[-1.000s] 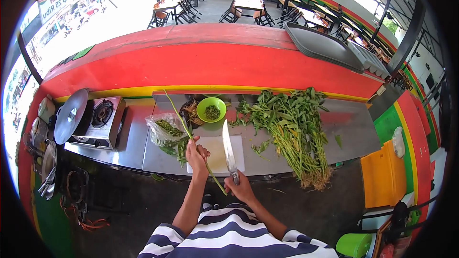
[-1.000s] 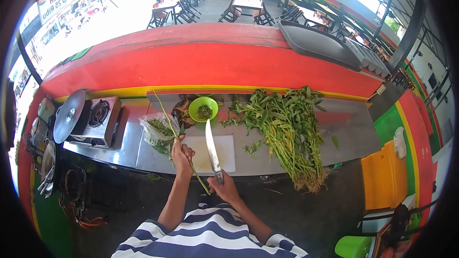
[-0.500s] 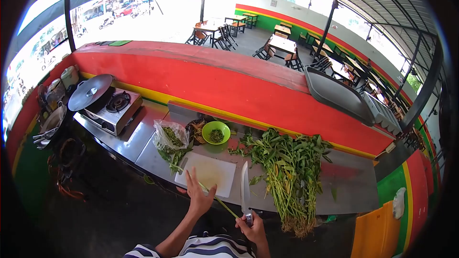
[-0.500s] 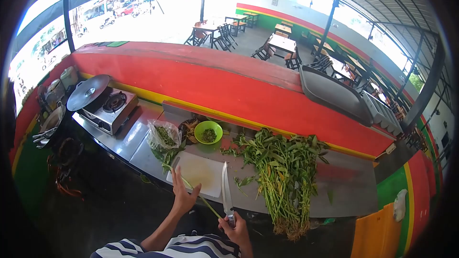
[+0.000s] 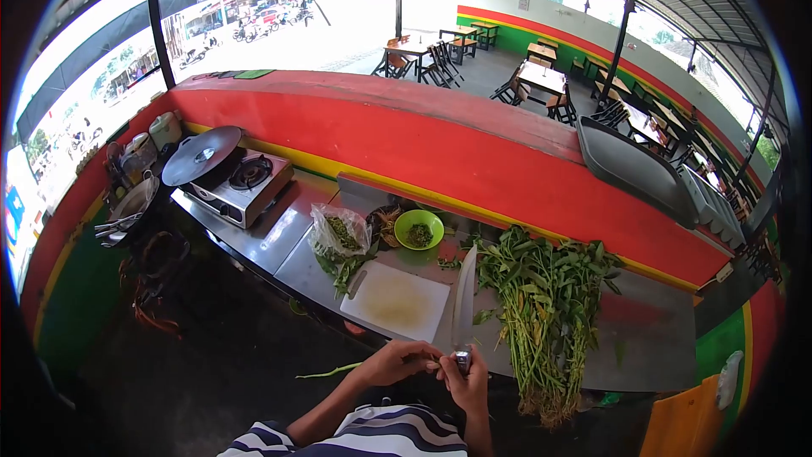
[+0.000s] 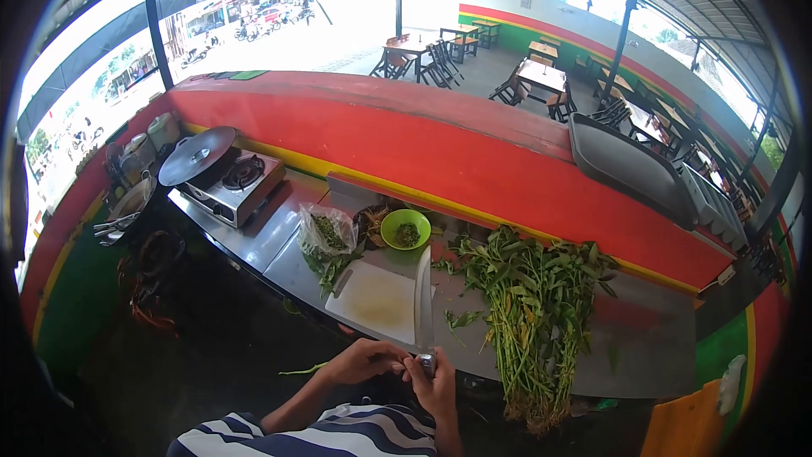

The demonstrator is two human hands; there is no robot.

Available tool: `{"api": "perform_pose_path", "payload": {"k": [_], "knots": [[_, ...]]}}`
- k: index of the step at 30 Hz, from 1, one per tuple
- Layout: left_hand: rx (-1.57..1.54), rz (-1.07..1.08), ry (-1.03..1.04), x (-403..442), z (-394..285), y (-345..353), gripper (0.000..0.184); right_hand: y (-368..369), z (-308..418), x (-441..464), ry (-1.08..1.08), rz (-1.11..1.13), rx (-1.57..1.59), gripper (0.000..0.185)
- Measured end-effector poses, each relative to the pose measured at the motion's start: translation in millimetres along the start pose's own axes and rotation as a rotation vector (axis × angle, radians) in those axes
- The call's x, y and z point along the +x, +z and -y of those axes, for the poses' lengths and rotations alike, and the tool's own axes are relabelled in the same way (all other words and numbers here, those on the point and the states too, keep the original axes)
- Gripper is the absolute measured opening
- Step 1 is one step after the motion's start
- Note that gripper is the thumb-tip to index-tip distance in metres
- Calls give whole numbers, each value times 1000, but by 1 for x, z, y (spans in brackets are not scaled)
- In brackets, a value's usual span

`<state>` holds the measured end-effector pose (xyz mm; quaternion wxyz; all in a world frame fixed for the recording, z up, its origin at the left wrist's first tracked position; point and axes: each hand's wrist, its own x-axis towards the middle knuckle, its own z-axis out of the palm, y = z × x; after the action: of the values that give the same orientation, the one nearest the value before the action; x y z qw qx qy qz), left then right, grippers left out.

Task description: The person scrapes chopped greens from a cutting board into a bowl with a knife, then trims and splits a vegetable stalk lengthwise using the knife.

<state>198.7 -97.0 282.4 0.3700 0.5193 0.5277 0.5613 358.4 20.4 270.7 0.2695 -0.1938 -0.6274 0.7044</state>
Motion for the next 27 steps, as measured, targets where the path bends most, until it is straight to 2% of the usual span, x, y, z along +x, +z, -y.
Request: {"api": "perform_pose_path", "payload": {"k": [2, 3, 6, 8, 10, 12, 13, 15, 17, 22, 27], "knots": [[7, 45, -164, 3, -5, -2, 20, 0, -4, -1, 5, -52, -1, 22], [11, 52, -168, 5, -4, -3, 20, 0, -7, 0, 5, -59, 6, 22], [-97, 16, -92, 18, 6, -3, 19, -4, -12, 6, -90, -78, 14, 22], [-335, -88, -38, 25, 7, -4, 19, -7, -6, 8, -209, -128, -179, 25], [-339, -107, -82, 32, 0, -11, 17, -8, 0, 9, -214, -159, -216, 28], [-349, -281, 0, 40, -1, -20, 14, -7, 10, 10, -197, -187, -257, 26], [-370, -294, 44, 45, -3, -24, 13, -5, 6, 11, -298, -163, -253, 31], [-378, -361, 139, 55, -6, -28, 18, 2, 13, 10, -331, -133, -212, 32], [-364, -378, 171, 61, -13, -30, 17, 5, 12, 10, -380, -71, -119, 34], [-310, -327, 276, 65, -23, -34, 14, 15, 11, 14, -471, -62, -110, 35], [-222, -287, 293, 70, -23, -36, 13, 16, 14, 15, -523, -70, -77, 35]]}}
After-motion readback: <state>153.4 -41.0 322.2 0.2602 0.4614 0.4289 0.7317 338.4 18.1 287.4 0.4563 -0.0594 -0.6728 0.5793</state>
